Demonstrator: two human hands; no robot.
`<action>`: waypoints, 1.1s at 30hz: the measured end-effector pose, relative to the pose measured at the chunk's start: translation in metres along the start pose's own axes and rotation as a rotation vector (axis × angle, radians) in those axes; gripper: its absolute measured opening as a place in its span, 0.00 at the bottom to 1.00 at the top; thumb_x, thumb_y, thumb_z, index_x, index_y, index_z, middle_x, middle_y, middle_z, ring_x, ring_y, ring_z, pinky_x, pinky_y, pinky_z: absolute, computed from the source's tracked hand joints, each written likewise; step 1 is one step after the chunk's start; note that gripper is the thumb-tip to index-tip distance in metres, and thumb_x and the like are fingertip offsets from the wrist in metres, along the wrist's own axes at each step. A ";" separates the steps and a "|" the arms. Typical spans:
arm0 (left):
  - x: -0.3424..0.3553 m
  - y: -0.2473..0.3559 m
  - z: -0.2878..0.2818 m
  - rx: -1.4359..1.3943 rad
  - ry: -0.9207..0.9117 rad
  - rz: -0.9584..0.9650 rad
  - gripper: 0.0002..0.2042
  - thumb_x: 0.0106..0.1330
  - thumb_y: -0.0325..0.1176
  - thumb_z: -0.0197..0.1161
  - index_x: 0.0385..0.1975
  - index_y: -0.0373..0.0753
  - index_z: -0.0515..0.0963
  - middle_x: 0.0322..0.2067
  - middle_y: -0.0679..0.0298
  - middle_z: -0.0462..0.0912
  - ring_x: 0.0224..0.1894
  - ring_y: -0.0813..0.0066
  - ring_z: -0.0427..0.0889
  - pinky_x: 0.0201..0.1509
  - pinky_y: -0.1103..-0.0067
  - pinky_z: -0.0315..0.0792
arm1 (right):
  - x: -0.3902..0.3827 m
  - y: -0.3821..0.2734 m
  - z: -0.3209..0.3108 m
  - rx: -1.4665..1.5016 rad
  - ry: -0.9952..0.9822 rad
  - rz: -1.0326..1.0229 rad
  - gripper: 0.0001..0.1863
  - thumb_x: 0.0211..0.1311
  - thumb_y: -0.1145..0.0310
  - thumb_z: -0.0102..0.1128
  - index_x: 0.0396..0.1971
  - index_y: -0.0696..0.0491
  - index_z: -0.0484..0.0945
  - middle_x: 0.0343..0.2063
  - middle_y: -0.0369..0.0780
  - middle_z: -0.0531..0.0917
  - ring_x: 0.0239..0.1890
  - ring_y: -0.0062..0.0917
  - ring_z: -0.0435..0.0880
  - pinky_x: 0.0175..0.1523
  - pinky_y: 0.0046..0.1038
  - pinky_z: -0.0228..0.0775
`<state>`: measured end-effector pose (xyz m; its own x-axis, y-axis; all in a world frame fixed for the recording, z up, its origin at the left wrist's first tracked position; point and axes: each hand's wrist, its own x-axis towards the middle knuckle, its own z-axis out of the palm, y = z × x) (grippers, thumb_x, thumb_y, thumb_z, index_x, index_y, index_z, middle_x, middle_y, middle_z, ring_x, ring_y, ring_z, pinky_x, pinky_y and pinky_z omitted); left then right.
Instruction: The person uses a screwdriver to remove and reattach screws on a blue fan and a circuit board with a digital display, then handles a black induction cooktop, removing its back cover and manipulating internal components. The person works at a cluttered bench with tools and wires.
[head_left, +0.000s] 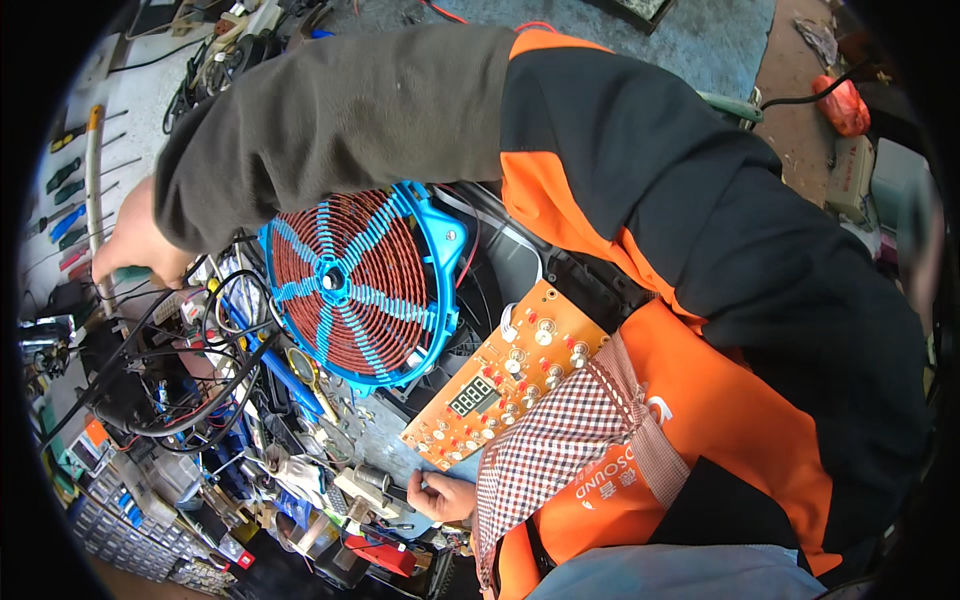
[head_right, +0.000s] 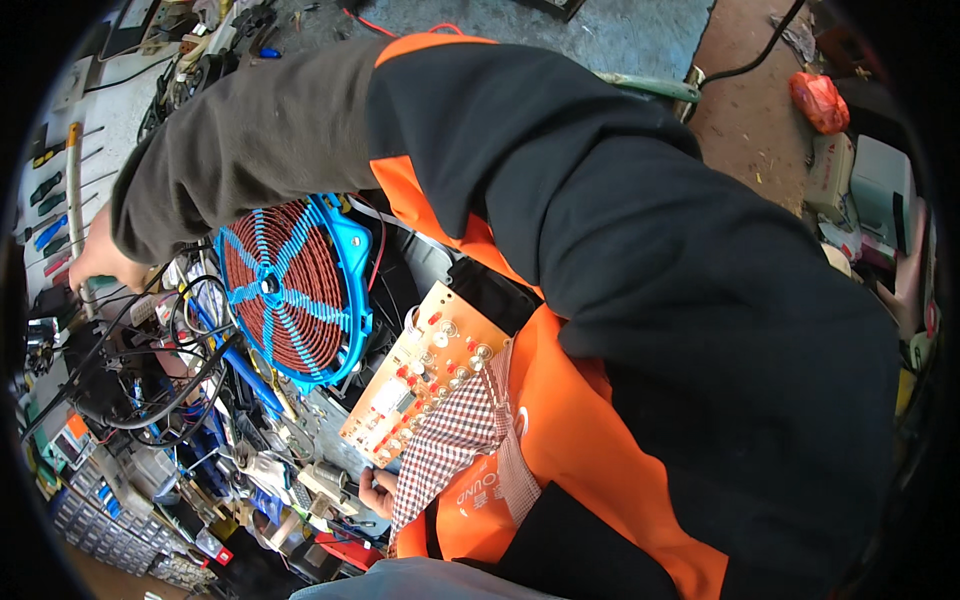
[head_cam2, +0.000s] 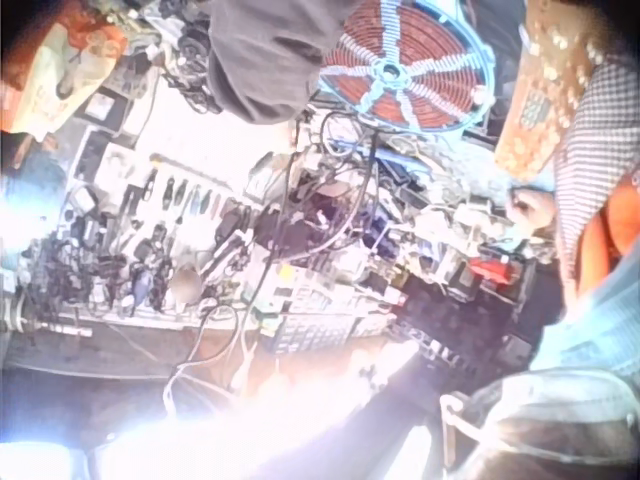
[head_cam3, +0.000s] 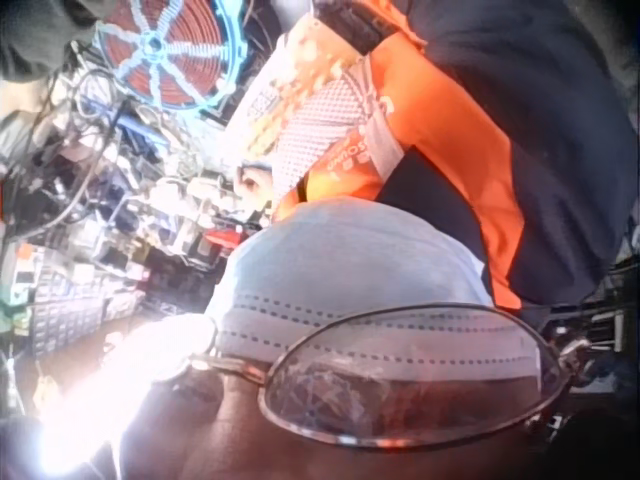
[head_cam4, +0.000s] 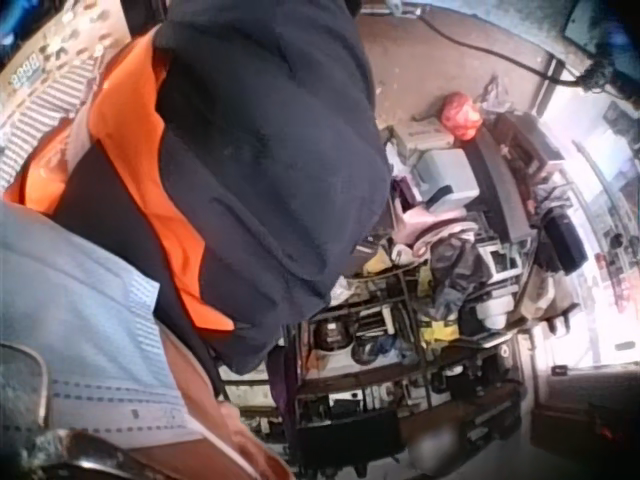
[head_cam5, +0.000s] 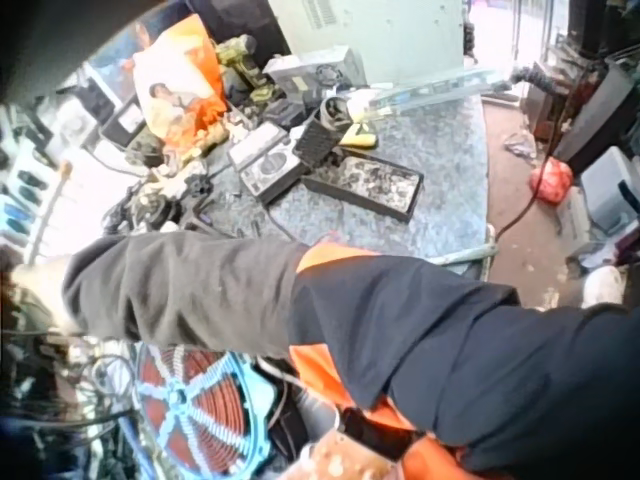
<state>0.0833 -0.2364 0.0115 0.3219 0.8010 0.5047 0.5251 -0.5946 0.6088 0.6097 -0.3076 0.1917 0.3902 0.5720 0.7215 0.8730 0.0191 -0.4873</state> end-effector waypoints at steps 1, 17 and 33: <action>-0.005 -0.006 -0.006 0.029 -0.017 0.026 0.08 0.67 0.20 0.59 0.43 0.31 0.82 0.35 0.63 0.80 0.30 0.79 0.68 0.33 0.79 0.65 | -0.016 -0.011 -0.013 -0.069 -0.100 0.015 0.42 0.57 0.61 0.73 0.73 0.38 0.66 0.46 0.48 0.88 0.50 0.47 0.86 0.53 0.45 0.77; 0.006 0.024 -0.005 0.083 -0.131 0.210 0.08 0.65 0.16 0.57 0.39 0.30 0.80 0.36 0.56 0.79 0.34 0.67 0.75 0.39 0.71 0.70 | -0.024 -0.009 -0.025 0.049 -0.025 0.035 0.36 0.59 0.63 0.71 0.69 0.40 0.71 0.52 0.50 0.85 0.51 0.44 0.86 0.55 0.43 0.77; 0.011 0.022 -0.005 0.000 -0.141 0.218 0.09 0.66 0.15 0.56 0.40 0.29 0.81 0.37 0.57 0.79 0.29 0.74 0.71 0.31 0.77 0.64 | -0.026 -0.026 -0.029 0.200 -0.016 -0.151 0.34 0.61 0.62 0.68 0.67 0.56 0.71 0.54 0.54 0.82 0.55 0.49 0.83 0.60 0.41 0.76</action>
<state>0.0939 -0.2407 0.0335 0.5342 0.6554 0.5339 0.4311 -0.7545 0.4949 0.5850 -0.3465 0.1997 0.2535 0.5634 0.7863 0.8451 0.2666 -0.4634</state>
